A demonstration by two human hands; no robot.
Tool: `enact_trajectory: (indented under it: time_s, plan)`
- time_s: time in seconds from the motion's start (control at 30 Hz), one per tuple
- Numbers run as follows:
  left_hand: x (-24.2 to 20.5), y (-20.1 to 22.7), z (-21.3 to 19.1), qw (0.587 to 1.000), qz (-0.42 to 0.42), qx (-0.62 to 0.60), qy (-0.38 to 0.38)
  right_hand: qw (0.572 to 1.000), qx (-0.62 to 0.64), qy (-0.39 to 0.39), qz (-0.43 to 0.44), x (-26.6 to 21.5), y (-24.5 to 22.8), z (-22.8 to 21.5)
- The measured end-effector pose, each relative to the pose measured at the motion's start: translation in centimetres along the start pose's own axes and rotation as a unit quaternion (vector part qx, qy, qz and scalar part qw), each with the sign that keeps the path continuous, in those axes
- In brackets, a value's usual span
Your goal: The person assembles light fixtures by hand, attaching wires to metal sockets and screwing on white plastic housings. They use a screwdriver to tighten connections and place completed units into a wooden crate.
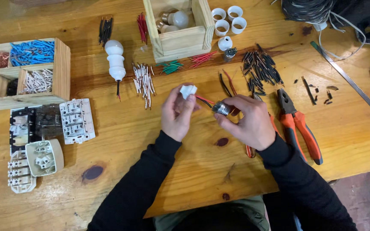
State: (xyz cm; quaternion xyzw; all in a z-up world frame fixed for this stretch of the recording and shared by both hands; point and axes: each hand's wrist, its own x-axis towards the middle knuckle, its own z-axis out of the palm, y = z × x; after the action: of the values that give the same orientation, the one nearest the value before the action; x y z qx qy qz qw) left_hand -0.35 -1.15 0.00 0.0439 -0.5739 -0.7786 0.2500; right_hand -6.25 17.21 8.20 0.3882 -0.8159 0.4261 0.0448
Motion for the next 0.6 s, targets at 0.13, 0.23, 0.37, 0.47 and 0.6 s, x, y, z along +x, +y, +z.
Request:
enact_trajectory:
  time_s: [0.13, 0.23, 0.37, 0.47, 0.6]
  plan:
    - [1.6, -0.3, -1.9, 0.999, 0.012, 0.030, 0.023, 1.000, -0.005, -0.003, 0.000, 0.1, -0.3, 0.0]
    - [2.4, -0.8, -2.7, 0.998, 0.028, 0.018, 0.053, 1.000, -0.004, -0.011, 0.009, 0.1, -0.2, 0.0]
    - [2.4, -0.3, -2.7, 0.995, 0.050, 0.020, 0.089, 0.998, 0.023, -0.044, 0.027, 0.3, -0.2, -0.1]
    - [2.4, 0.0, -2.7, 0.992, 0.061, 0.035, 0.106, 0.998, 0.031, -0.055, 0.028, 0.3, 0.1, 0.0]
    - [2.4, -0.6, -2.9, 0.987, 0.079, 0.055, 0.126, 0.997, 0.025, -0.072, 0.017, 0.2, 0.2, 0.3]
